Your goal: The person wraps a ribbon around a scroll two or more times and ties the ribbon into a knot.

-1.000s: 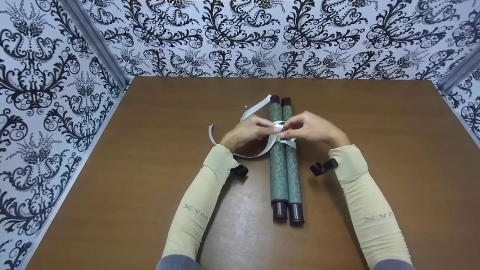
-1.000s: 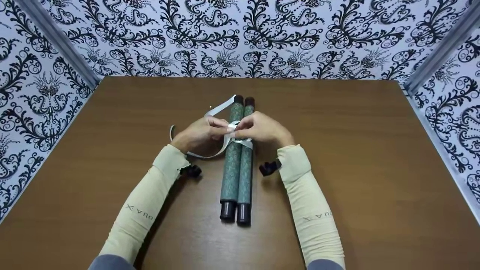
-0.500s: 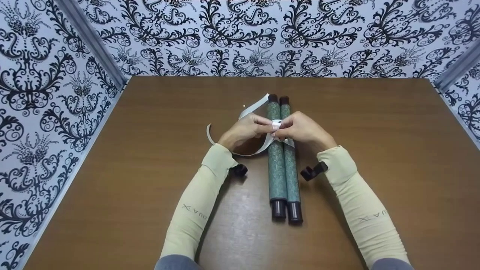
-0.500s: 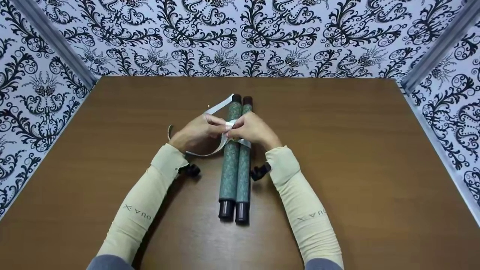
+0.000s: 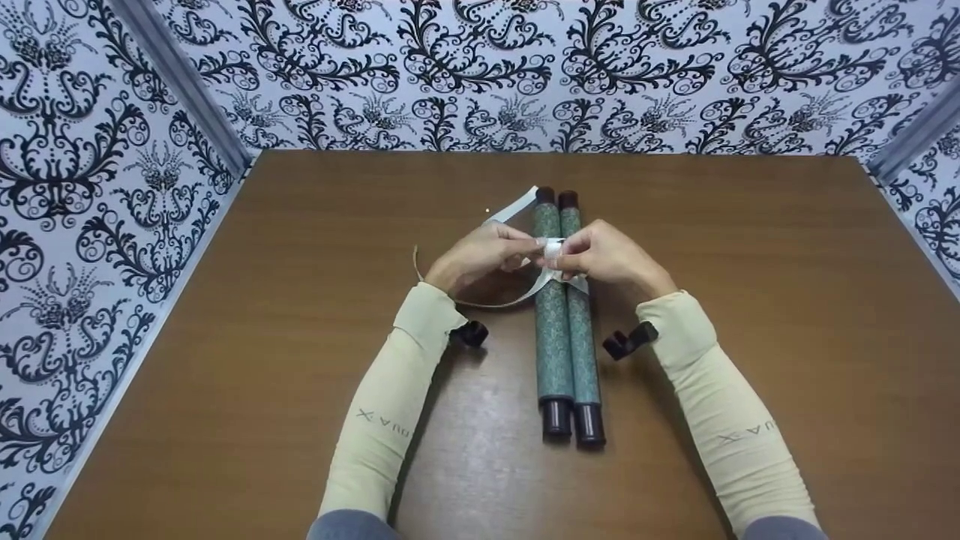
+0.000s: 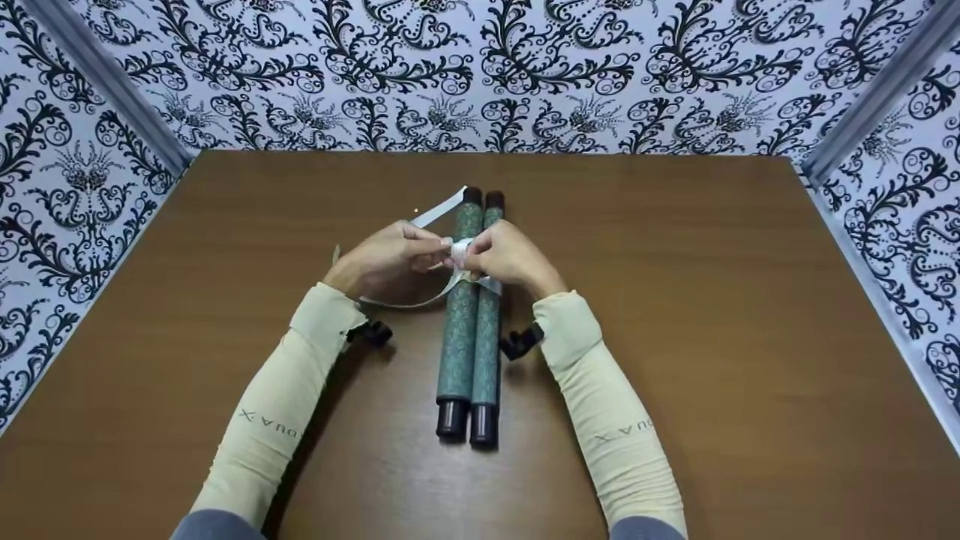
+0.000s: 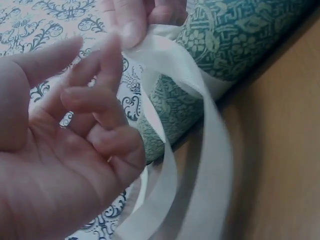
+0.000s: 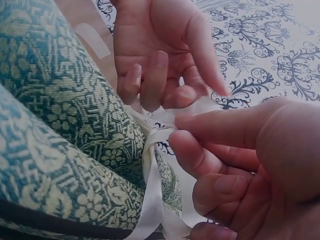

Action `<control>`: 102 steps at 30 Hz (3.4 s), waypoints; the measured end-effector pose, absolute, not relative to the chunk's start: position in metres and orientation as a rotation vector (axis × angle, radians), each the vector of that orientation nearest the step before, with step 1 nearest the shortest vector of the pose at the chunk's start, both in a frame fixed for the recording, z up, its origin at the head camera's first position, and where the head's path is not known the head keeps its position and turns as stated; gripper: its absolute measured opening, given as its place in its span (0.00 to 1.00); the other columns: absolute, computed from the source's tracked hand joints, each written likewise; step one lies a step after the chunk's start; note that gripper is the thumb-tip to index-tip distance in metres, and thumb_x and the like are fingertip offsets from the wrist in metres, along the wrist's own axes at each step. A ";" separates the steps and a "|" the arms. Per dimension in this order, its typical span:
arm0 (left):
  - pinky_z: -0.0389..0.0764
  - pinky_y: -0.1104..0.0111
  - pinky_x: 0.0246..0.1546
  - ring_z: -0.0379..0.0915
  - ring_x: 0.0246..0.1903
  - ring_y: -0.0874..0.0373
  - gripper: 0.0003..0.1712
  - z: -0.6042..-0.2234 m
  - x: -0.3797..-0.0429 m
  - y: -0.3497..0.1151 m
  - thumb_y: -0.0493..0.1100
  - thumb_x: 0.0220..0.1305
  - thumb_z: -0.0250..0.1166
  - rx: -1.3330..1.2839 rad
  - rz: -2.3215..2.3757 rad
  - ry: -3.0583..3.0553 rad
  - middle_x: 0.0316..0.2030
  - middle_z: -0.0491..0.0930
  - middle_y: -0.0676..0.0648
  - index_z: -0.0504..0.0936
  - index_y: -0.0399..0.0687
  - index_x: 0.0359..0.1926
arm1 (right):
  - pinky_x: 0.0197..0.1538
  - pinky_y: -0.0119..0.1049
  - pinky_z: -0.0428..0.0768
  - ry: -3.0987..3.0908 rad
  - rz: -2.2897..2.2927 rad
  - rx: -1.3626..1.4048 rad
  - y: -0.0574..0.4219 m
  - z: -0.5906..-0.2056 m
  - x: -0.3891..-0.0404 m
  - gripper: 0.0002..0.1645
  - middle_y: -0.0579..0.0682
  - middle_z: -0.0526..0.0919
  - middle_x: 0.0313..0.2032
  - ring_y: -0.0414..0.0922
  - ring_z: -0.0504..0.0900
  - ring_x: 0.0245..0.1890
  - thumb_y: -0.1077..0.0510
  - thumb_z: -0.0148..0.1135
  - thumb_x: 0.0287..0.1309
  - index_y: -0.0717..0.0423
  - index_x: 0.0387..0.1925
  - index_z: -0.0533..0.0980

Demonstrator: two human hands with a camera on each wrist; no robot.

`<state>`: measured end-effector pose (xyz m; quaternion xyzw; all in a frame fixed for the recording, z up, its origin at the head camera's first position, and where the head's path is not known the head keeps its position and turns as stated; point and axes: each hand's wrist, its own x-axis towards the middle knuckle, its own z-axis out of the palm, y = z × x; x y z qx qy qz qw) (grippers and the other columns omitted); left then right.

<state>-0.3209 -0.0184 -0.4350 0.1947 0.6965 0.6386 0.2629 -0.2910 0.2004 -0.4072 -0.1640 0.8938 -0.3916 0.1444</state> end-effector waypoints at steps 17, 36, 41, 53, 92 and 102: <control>0.69 0.52 0.51 0.76 0.43 0.51 0.08 -0.431 -0.309 -0.011 0.48 0.56 0.73 0.530 0.625 2.870 0.35 0.85 0.51 0.87 0.50 0.33 | 0.36 0.33 0.74 2.560 -1.102 -0.518 0.204 -0.406 -0.289 0.10 0.46 0.85 0.25 0.45 0.80 0.32 0.57 0.65 0.62 0.56 0.29 0.87; 0.69 0.50 0.47 0.75 0.33 0.50 0.09 -0.397 -0.286 -0.018 0.42 0.61 0.63 0.432 0.558 2.845 0.29 0.82 0.46 0.85 0.43 0.31 | 0.33 0.33 0.73 2.609 -1.037 -0.530 0.207 -0.402 -0.290 0.11 0.47 0.84 0.24 0.46 0.78 0.29 0.57 0.64 0.62 0.57 0.28 0.86; 0.72 0.51 0.43 0.74 0.31 0.51 0.09 -0.389 -0.275 -0.020 0.43 0.61 0.64 0.484 0.525 2.840 0.25 0.82 0.49 0.86 0.46 0.27 | 0.32 0.33 0.73 2.610 -1.050 -0.524 0.207 -0.404 -0.290 0.11 0.48 0.84 0.24 0.48 0.78 0.29 0.56 0.64 0.62 0.57 0.28 0.85; 0.70 0.67 0.25 0.69 0.24 0.59 0.09 -0.374 -0.252 -0.015 0.47 0.65 0.66 0.650 0.612 2.615 0.24 0.77 0.53 0.85 0.47 0.32 | 0.36 0.35 0.76 2.587 -1.087 -0.465 0.207 -0.407 -0.291 0.09 0.49 0.85 0.27 0.52 0.80 0.33 0.56 0.65 0.62 0.57 0.32 0.86; 0.73 0.81 0.44 0.75 0.38 0.73 0.16 -0.353 -0.203 0.044 0.48 0.69 0.62 1.372 0.671 2.132 0.39 0.85 0.57 0.84 0.47 0.52 | 0.29 0.32 0.73 2.639 -1.064 -0.593 0.210 -0.407 -0.292 0.12 0.49 0.81 0.20 0.41 0.74 0.22 0.57 0.65 0.61 0.57 0.24 0.85; 0.72 0.76 0.51 0.77 0.47 0.64 0.15 -0.352 -0.216 0.032 0.48 0.69 0.63 1.400 0.612 2.221 0.47 0.85 0.53 0.85 0.48 0.51 | 0.29 0.35 0.72 2.649 -1.042 -0.602 0.212 -0.406 -0.291 0.14 0.47 0.77 0.19 0.42 0.73 0.22 0.57 0.62 0.61 0.56 0.21 0.82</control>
